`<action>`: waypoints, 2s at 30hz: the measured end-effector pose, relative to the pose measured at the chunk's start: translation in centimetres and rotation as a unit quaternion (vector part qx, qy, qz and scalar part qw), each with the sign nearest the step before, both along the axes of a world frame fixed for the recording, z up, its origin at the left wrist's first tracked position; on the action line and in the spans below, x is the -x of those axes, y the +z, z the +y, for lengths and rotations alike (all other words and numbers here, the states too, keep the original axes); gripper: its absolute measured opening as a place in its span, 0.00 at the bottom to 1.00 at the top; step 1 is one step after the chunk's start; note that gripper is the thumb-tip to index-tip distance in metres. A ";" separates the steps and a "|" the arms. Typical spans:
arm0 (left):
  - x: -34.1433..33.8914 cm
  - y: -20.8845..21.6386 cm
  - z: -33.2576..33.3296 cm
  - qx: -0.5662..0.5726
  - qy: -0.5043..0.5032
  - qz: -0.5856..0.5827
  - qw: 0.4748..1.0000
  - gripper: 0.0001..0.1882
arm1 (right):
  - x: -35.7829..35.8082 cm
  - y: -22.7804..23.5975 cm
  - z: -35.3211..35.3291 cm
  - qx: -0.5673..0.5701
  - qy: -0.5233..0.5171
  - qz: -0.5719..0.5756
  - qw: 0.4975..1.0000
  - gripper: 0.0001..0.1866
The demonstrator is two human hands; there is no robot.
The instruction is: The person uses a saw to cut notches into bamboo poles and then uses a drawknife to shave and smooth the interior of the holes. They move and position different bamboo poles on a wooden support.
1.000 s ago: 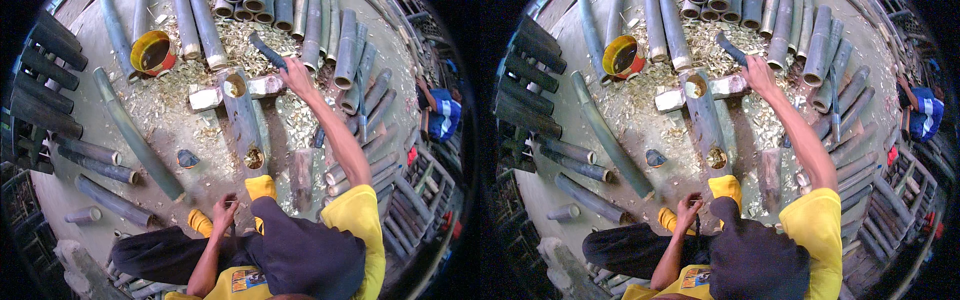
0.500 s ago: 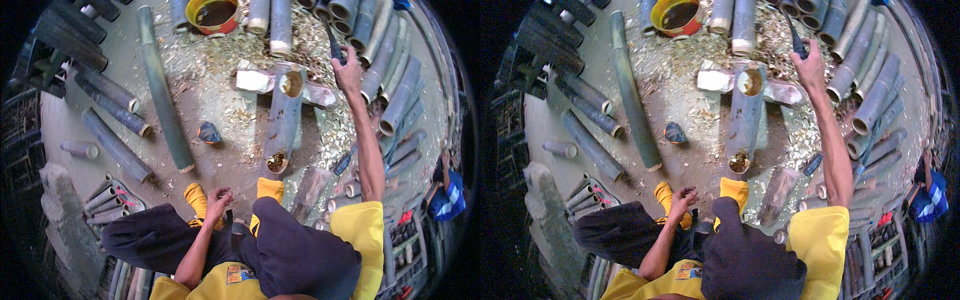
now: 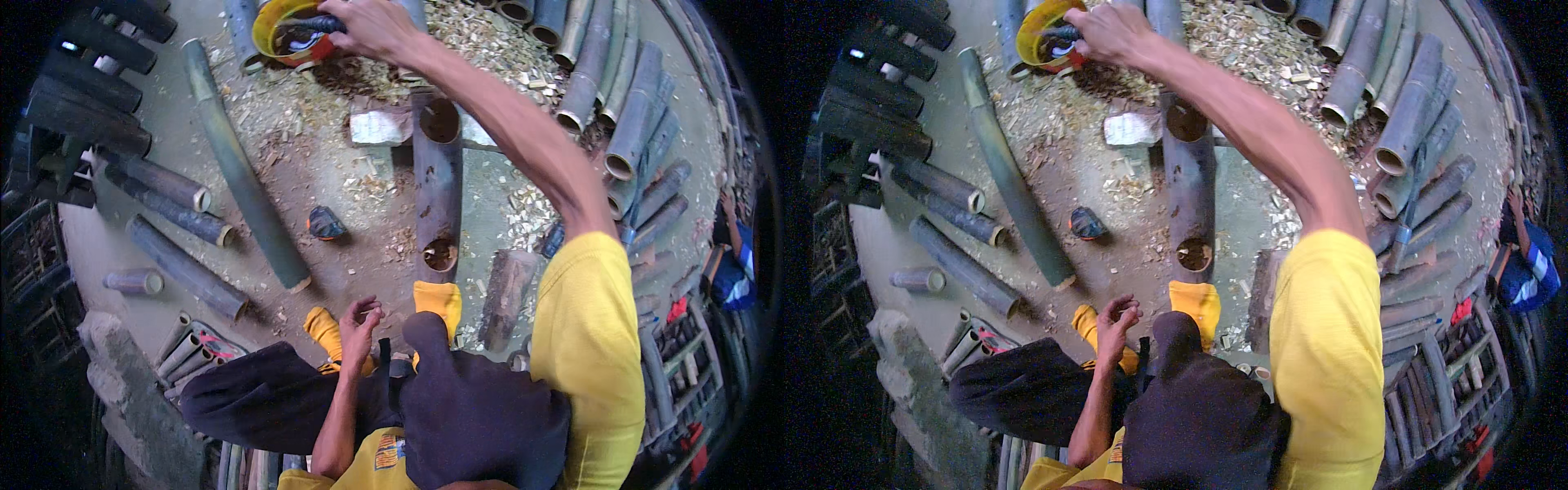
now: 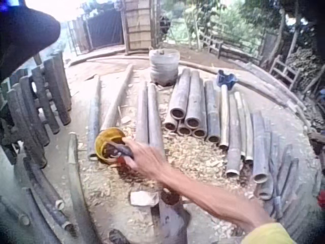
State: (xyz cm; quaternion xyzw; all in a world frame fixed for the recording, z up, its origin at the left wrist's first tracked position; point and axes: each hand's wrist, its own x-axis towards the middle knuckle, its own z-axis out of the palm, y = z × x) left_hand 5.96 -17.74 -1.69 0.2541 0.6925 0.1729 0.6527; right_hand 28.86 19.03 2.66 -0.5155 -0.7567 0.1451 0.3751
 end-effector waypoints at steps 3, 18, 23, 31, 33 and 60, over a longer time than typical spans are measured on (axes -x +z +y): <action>-1.5 0.9 2.4 -0.075 -0.018 -0.039 0.996 0.20 | -2.7 0.1 -5.2 0.093 -0.032 0.099 0.990 0.28; -13.7 1.6 4.1 0.279 0.034 -0.410 0.868 0.25 | -8.3 3.7 -35.6 0.509 0.072 -0.187 0.837 0.35; -16.0 0.7 3.1 0.272 0.200 -0.406 0.849 0.19 | -10.2 2.2 -32.3 0.381 0.200 -0.342 0.835 0.30; -14.6 1.7 4.6 0.269 0.019 -0.221 0.937 0.21 | -9.3 0.7 -33.7 0.548 0.173 -0.142 0.806 0.39; -13.5 1.1 4.7 0.261 -0.037 -0.213 0.941 0.20 | -8.1 0.3 -34.9 0.551 0.135 -0.085 0.819 0.39; -14.7 -0.9 5.8 0.209 0.350 -0.578 0.706 0.17 | -4.1 2.3 -24.3 0.194 0.236 -0.528 0.792 0.12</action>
